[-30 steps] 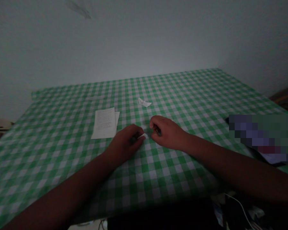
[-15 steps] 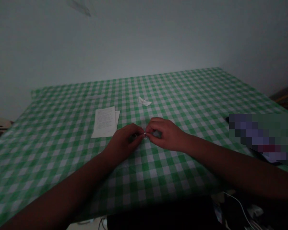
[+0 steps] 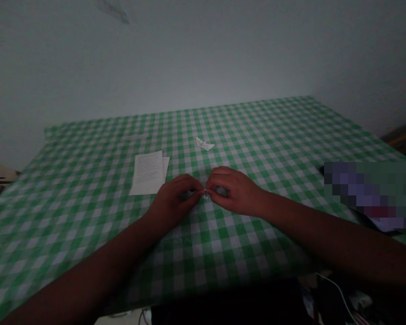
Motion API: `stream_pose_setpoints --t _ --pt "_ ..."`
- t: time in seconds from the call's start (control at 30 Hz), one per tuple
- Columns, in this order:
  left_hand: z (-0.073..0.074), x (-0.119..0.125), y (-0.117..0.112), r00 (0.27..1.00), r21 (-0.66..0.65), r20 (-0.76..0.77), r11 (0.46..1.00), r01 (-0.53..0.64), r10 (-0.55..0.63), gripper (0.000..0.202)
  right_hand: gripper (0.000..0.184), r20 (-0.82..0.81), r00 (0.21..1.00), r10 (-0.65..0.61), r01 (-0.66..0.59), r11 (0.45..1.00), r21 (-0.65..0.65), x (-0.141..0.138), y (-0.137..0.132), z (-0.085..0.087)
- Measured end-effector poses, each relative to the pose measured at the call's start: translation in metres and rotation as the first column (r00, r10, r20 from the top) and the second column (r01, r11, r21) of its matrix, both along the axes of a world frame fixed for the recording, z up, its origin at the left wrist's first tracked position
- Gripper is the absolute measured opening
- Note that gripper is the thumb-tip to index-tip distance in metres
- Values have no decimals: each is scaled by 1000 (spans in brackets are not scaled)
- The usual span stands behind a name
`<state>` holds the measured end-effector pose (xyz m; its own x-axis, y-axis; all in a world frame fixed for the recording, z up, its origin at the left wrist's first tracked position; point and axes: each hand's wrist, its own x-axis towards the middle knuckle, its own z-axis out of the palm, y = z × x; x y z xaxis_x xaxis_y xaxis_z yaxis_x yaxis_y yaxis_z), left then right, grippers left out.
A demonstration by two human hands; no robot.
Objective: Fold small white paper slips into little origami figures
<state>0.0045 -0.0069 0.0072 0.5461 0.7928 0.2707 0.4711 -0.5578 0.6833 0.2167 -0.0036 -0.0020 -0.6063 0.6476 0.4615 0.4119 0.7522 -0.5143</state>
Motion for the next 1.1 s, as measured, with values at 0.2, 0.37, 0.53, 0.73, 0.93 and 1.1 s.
stream_pose_setpoints --t 0.2,0.37,0.53,0.73,0.93,1.1 --pt "2 0 -1 999 -3 26 999 -41 41 12 9 -55 998 -10 9 1000 -16 0 0 1" --pt "4 -3 1 985 -52 36 985 -165 167 14 9 -122 989 -85 78 995 -55 2 3 2" --pt "0 -5 3 963 -208 107 953 -221 247 16 8 -171 968 -184 153 972 -178 2 3 1" --pt "-6 -7 3 943 -269 239 949 -166 233 11 8 -254 936 -242 141 923 -357 0 4 -3" --pt "-7 -6 3 936 -236 267 957 -165 228 5 6 -335 903 -268 99 890 -444 -1 6 -8" --pt "-3 -7 5 997 53 49 997 -56 54 16 7 -341 906 -251 77 889 -452 -1 5 -9"
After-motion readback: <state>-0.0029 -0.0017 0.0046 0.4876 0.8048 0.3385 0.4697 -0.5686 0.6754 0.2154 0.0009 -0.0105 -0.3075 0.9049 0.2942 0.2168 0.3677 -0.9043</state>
